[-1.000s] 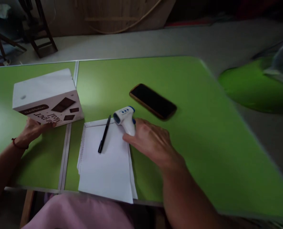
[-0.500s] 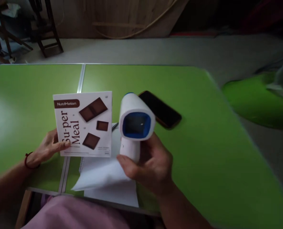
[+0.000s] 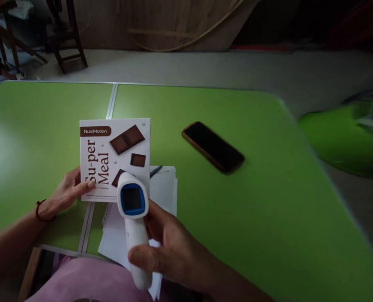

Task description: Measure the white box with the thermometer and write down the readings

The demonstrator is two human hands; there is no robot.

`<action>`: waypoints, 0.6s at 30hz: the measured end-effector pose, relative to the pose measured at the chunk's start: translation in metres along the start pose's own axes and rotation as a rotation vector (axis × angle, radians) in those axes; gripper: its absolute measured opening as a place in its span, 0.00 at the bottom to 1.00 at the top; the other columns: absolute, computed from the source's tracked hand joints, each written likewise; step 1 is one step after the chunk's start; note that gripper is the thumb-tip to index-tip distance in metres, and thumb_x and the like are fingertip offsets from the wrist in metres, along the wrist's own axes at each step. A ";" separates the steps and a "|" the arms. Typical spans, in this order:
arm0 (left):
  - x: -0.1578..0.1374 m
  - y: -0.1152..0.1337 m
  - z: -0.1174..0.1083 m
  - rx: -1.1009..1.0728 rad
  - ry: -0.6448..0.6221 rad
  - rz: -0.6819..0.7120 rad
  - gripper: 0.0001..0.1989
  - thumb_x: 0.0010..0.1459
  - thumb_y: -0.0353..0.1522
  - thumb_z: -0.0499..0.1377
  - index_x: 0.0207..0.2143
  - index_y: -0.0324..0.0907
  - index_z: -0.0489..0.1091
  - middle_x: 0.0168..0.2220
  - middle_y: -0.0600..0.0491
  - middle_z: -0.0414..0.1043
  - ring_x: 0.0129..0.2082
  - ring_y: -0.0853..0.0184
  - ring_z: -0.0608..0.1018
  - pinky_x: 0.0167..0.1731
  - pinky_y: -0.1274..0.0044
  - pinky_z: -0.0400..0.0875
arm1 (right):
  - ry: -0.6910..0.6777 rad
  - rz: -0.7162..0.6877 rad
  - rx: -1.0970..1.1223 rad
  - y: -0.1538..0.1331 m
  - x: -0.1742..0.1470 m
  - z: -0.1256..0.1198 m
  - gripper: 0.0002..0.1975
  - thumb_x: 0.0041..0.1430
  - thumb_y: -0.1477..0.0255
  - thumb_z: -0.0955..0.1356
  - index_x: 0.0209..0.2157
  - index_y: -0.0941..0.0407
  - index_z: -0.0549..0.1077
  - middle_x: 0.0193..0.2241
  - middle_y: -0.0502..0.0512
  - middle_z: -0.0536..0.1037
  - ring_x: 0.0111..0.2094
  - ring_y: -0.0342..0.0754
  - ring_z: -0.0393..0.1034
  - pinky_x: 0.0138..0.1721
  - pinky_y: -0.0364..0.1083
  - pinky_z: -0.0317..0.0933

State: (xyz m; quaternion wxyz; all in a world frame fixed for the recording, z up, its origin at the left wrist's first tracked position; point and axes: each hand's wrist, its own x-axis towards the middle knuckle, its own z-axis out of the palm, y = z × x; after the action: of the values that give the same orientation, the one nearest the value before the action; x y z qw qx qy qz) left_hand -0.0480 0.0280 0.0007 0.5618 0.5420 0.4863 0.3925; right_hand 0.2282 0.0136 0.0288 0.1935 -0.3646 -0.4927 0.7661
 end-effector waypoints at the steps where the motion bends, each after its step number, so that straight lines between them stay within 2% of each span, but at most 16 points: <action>1: 0.000 0.000 0.000 0.010 0.009 -0.004 0.25 0.59 0.45 0.66 0.51 0.36 0.72 0.50 0.42 0.77 0.46 0.58 0.81 0.37 0.73 0.78 | -0.010 0.008 0.040 0.001 0.001 0.003 0.28 0.47 0.50 0.75 0.45 0.52 0.74 0.29 0.52 0.70 0.29 0.45 0.65 0.31 0.46 0.65; 5: -0.001 -0.001 0.001 0.034 0.036 -0.019 0.27 0.58 0.46 0.67 0.50 0.35 0.71 0.49 0.41 0.78 0.44 0.58 0.81 0.36 0.73 0.77 | -0.029 0.015 0.148 0.002 0.007 0.011 0.28 0.48 0.50 0.75 0.44 0.53 0.74 0.30 0.52 0.71 0.29 0.44 0.63 0.31 0.45 0.63; 8: -0.001 0.001 0.002 0.009 0.023 -0.011 0.27 0.58 0.46 0.67 0.51 0.35 0.71 0.50 0.41 0.77 0.46 0.57 0.81 0.37 0.72 0.78 | -0.009 0.013 0.118 0.004 0.007 0.013 0.26 0.49 0.50 0.74 0.42 0.54 0.74 0.31 0.53 0.72 0.30 0.44 0.64 0.31 0.45 0.63; 13: -0.001 0.004 0.004 -0.021 0.008 -0.001 0.26 0.57 0.45 0.67 0.50 0.36 0.71 0.50 0.41 0.77 0.46 0.57 0.81 0.39 0.71 0.78 | 0.038 -0.001 0.012 0.008 0.006 0.015 0.22 0.50 0.49 0.73 0.31 0.54 0.71 0.27 0.52 0.69 0.30 0.46 0.65 0.31 0.45 0.63; 18: -0.001 0.004 0.003 -0.010 0.012 -0.001 0.26 0.58 0.45 0.67 0.51 0.37 0.71 0.51 0.41 0.77 0.46 0.56 0.81 0.41 0.70 0.79 | 0.054 -0.006 0.051 0.010 0.007 0.018 0.21 0.47 0.51 0.74 0.29 0.54 0.70 0.26 0.51 0.68 0.28 0.45 0.63 0.28 0.45 0.61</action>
State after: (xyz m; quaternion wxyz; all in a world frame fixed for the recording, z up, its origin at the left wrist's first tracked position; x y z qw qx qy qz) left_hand -0.0447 0.0269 0.0043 0.5618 0.5367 0.4877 0.3979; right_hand 0.2106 0.0029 0.0212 0.2185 -0.3788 -0.4685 0.7676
